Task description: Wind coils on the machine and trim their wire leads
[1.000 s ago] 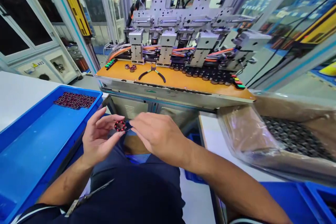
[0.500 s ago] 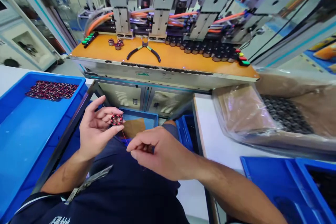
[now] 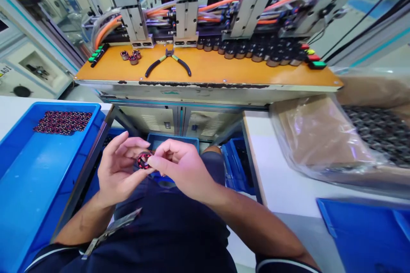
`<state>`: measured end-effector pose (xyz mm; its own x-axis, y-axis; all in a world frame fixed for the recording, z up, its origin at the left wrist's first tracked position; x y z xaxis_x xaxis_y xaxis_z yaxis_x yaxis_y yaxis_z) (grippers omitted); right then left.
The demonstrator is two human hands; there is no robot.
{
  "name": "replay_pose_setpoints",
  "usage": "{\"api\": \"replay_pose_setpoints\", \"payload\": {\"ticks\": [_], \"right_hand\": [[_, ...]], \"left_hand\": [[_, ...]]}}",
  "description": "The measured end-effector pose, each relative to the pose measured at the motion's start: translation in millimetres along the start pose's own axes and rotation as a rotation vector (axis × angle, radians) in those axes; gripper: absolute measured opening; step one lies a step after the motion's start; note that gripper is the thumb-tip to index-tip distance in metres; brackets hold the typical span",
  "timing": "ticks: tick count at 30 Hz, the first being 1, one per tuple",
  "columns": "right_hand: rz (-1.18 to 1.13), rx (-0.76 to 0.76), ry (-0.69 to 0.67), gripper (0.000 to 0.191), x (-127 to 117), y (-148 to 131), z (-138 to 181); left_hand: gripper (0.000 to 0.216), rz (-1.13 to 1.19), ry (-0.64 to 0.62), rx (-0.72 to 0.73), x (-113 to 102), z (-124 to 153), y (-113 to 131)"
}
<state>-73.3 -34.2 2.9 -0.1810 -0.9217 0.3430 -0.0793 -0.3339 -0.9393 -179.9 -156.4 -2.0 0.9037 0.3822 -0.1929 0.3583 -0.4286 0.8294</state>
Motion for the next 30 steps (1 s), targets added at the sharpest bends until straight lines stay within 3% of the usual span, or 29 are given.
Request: {"api": "replay_pose_setpoints", "payload": {"ticks": [3, 6, 14, 18, 22, 30], "right_hand": [[-0.105, -0.075, 0.062, 0.026, 5, 15, 5], [-0.155, -0.099, 0.077, 0.028, 5, 22, 12], [-0.031, -0.106, 0.088, 0.023, 2, 6, 10], [-0.024, -0.108, 0.103, 0.026, 3, 13, 17], [0.109, -0.072, 0.039, 0.024, -4, 3, 18], [0.373, 0.036, 0.003, 0.025, -5, -23, 11]], "left_hand": [[0.082, 0.040, 0.072, -0.016, -2, -3, -3], [0.071, 0.129, 0.058, -0.064, -5, -5, -5], [0.067, 0.279, -0.031, -0.101, 0, -10, -6], [0.049, 0.396, 0.006, -0.178, 0, -8, -5], [0.031, 0.452, -0.029, -0.230, -5, -4, -4], [0.036, 0.307, -0.059, -0.299, -5, -4, -2]]}}
Point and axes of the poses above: each hand's wrist, its own z-axis away from the middle knuckle, its own x-axis out of the palm, y = z × x, the point moved 1 cm from there along -z, towards the middle knuckle, and after that the axes turned 13 degrees about -y, right-handed, at the moved point
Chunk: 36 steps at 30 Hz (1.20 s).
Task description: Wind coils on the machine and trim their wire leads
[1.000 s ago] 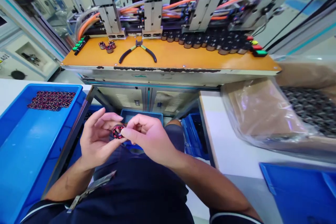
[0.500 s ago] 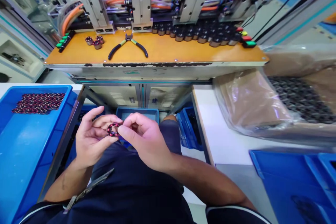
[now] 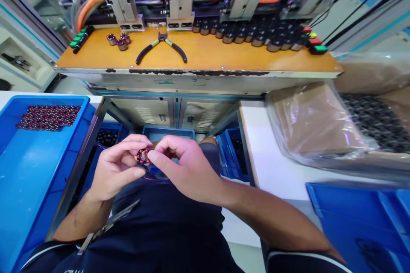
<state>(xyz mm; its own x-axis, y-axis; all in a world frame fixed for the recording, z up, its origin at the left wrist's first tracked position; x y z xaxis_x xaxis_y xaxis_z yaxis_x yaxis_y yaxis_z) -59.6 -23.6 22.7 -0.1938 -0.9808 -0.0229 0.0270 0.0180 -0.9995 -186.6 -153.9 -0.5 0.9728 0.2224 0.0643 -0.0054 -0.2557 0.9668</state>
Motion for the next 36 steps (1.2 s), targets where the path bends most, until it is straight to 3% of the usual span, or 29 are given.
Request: {"api": "replay_pose_setpoints", "payload": {"ticks": [6, 17, 21, 26, 32, 36], "right_hand": [[-0.052, 0.108, -0.156, 0.035, -15, 0, 6], [-0.012, 0.172, -0.166, 0.036, -29, -4, 9], [0.150, 0.001, -0.232, 0.022, -38, -14, 0], [0.270, -0.152, -0.405, 0.009, -29, -23, -17], [0.279, -0.020, -0.174, 0.026, -25, -18, -8], [0.185, 0.108, -0.144, 0.026, -24, -19, 2]], "left_hand": [[0.032, 0.126, -0.023, -0.047, 1, 3, 1], [0.030, 0.188, -0.125, -0.200, 2, 8, 7], [0.031, 0.255, -0.210, -0.282, 1, 8, 7], [0.029, 0.250, -0.265, -0.310, 6, 6, 6], [0.036, 0.263, -0.148, -0.243, 4, 11, 1], [0.036, 0.187, -0.115, -0.147, 2, 10, 1]]}}
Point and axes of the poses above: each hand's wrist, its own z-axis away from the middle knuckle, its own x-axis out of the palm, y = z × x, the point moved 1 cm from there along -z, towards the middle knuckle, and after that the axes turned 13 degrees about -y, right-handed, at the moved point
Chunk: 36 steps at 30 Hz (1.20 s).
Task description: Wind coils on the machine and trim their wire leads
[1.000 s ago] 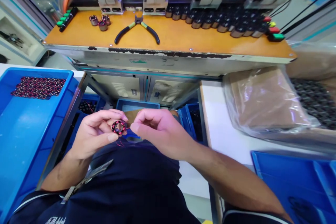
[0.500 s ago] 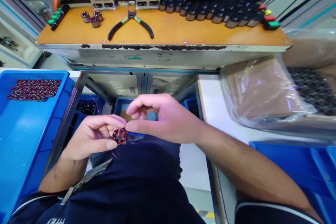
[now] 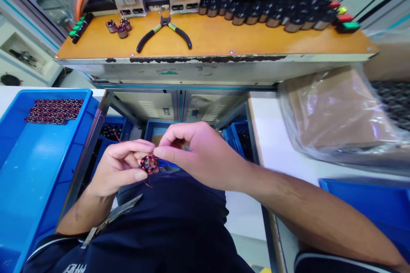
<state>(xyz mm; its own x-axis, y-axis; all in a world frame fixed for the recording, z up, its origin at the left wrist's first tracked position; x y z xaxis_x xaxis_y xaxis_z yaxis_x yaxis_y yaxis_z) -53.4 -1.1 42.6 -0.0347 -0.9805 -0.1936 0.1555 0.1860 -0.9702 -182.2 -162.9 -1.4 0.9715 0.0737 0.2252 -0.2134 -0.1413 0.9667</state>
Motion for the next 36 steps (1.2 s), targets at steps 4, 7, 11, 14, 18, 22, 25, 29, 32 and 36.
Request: {"api": "replay_pose_setpoints", "payload": {"ticks": [4, 7, 11, 14, 18, 22, 25, 29, 32, 36], "right_hand": [[-0.074, 0.120, -0.072, 0.016, 0, -9, 3], [-0.043, 0.143, -0.130, 0.015, -1, -15, 4], [0.037, 0.102, -0.144, 0.018, 0, -14, 7], [0.057, 0.030, -0.120, 0.019, 1, -12, 12], [0.045, -0.051, -0.087, 0.017, 3, -10, 17], [-0.015, -0.077, -0.088, 0.019, 5, -9, 20], [-0.083, -0.064, -0.100, 0.018, 6, -9, 22], [-0.114, -0.038, -0.119, 0.017, 7, -9, 25], [-0.107, -0.021, -0.124, 0.017, 9, -9, 25], [-0.062, -0.015, -0.109, 0.017, 10, -9, 26]], "left_hand": [[0.034, -0.063, -0.027, 0.060, 0, -4, 1], [0.035, -0.060, -0.054, 0.049, 1, -6, 2], [0.035, 0.002, -0.079, 0.044, 3, -7, 0], [0.034, 0.073, -0.095, 0.048, 3, -6, -3], [0.037, 0.181, -0.105, 0.016, 2, -4, -8], [0.040, 0.158, -0.106, 0.049, 3, -6, -8], [0.043, 0.125, -0.103, 0.078, 5, -8, -7], [0.045, 0.101, -0.098, 0.114, 7, -11, -6], [0.046, 0.087, -0.097, 0.130, 7, -12, -5], [0.045, 0.080, -0.105, 0.131, 8, -13, -4]]}}
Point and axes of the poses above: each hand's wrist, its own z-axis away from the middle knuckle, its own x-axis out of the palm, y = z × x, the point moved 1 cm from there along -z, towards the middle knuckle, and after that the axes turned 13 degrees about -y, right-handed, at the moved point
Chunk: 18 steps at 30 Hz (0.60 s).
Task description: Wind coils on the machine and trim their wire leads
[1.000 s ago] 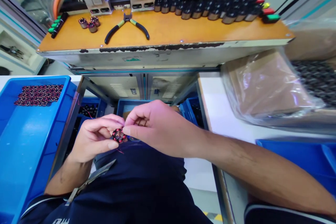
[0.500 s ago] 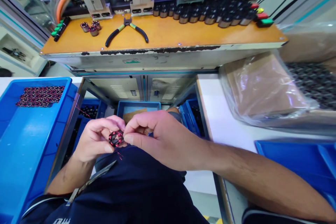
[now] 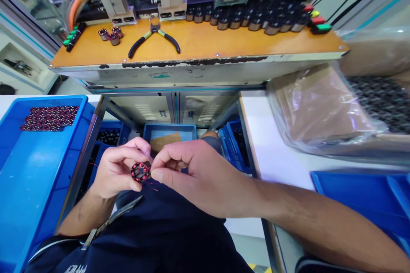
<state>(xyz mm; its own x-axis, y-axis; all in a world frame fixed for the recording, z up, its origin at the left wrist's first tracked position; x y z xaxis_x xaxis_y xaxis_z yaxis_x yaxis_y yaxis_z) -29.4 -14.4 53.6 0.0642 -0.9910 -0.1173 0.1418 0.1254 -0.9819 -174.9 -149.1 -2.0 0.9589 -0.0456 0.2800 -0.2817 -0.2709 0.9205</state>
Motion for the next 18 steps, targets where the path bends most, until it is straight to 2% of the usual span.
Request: {"api": "replay_pose_setpoints", "payload": {"ticks": [3, 5, 8, 10, 12, 15, 18], "right_hand": [[0.145, -0.064, -0.029, 0.016, -2, 0, 5], [0.316, -0.181, -0.055, 0.013, -5, 2, 11], [0.692, -0.385, 0.126, 0.002, -11, 7, 17], [0.894, -0.483, 0.253, 0.010, -13, 10, 16], [0.952, -0.565, 0.254, 0.015, -11, 12, 12], [0.899, -0.654, 0.229, 0.014, -7, 13, 3], [0.863, -0.663, 0.227, 0.008, -5, 13, -3]], "left_hand": [[0.043, 0.008, -0.004, -0.006, 1, 0, -1], [0.041, 0.036, -0.007, -0.015, 1, 1, -1], [0.037, 0.106, -0.016, -0.038, 0, 2, -1], [0.036, 0.172, -0.024, -0.068, -1, 2, 0], [0.034, 0.249, -0.039, -0.121, 0, 1, 0], [0.033, 0.354, -0.050, -0.173, 2, -1, 0], [0.034, 0.406, -0.050, -0.190, 3, -2, -1]]}}
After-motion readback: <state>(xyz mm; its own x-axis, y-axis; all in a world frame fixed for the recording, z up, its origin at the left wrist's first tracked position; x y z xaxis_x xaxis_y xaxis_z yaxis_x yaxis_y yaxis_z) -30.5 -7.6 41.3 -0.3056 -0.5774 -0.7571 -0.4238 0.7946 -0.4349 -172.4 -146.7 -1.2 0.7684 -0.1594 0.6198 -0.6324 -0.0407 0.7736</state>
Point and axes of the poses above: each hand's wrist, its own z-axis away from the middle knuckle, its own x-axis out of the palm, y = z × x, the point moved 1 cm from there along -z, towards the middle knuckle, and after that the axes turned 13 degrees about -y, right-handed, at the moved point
